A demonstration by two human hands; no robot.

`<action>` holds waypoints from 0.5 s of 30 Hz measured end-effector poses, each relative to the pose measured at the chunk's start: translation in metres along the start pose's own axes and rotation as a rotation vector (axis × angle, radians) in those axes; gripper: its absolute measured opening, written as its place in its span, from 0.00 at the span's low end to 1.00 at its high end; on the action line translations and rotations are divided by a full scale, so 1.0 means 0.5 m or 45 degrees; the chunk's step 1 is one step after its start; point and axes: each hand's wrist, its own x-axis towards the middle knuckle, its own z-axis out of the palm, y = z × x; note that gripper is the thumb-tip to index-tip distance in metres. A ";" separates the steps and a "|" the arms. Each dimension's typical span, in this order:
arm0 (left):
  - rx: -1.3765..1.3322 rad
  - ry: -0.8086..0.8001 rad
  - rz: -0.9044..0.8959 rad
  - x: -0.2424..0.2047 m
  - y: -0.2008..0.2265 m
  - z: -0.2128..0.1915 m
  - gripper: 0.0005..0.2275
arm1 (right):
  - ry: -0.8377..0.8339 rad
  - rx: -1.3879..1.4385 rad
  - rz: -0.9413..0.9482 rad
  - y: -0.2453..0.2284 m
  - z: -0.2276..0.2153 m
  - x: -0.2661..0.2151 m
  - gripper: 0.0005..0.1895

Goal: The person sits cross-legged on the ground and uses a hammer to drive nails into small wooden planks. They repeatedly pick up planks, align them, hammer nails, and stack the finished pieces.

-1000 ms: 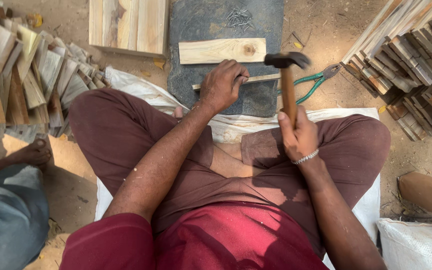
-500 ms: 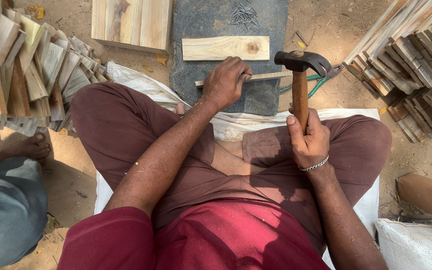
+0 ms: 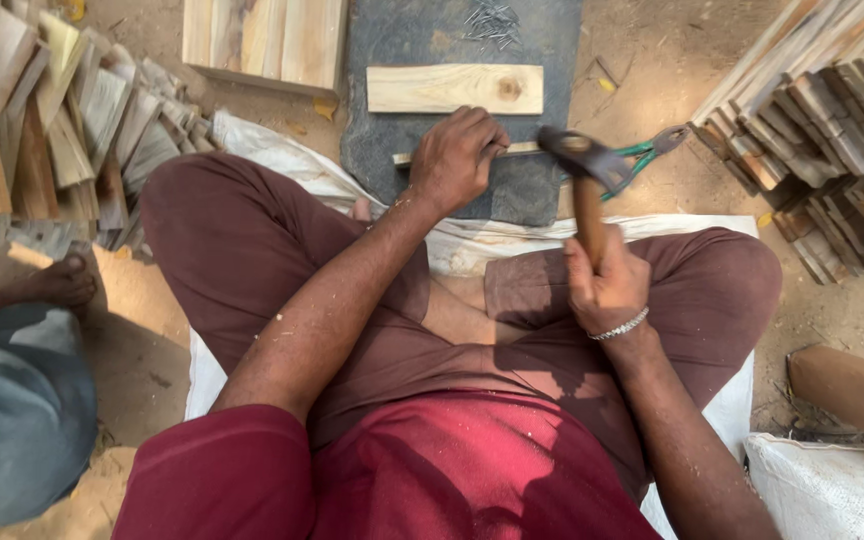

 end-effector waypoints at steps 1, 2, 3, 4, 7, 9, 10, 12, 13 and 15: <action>-0.006 -0.003 0.004 0.003 0.004 0.001 0.03 | 0.006 -0.035 -0.040 -0.001 -0.006 0.001 0.13; -0.005 0.000 0.008 0.009 0.006 -0.001 0.03 | -0.084 -0.116 0.032 -0.002 -0.009 0.006 0.13; -0.009 0.013 0.021 0.016 0.007 -0.002 0.03 | -0.173 -0.196 0.104 -0.003 -0.011 0.013 0.12; -0.013 0.020 0.024 0.016 0.007 -0.002 0.03 | -0.272 -0.274 0.181 -0.005 -0.014 0.012 0.11; -0.030 0.041 0.018 0.016 -0.007 -0.002 0.03 | -0.035 0.037 0.253 -0.008 -0.005 0.018 0.14; -0.035 0.028 -0.019 -0.013 -0.006 0.007 0.03 | -0.020 -0.013 0.105 -0.010 -0.005 -0.002 0.15; -0.021 0.022 -0.011 -0.007 -0.006 0.010 0.03 | 0.016 -0.042 0.026 -0.007 -0.006 0.001 0.16; -0.006 0.022 0.007 0.008 -0.001 0.006 0.03 | -0.287 -0.339 0.149 -0.004 -0.017 0.015 0.16; -0.005 0.028 0.016 0.016 -0.001 0.000 0.02 | -0.435 -0.486 0.207 -0.002 -0.022 0.024 0.15; -0.029 -0.004 0.014 0.023 0.000 -0.005 0.02 | -0.292 -0.466 0.239 0.004 -0.040 0.024 0.14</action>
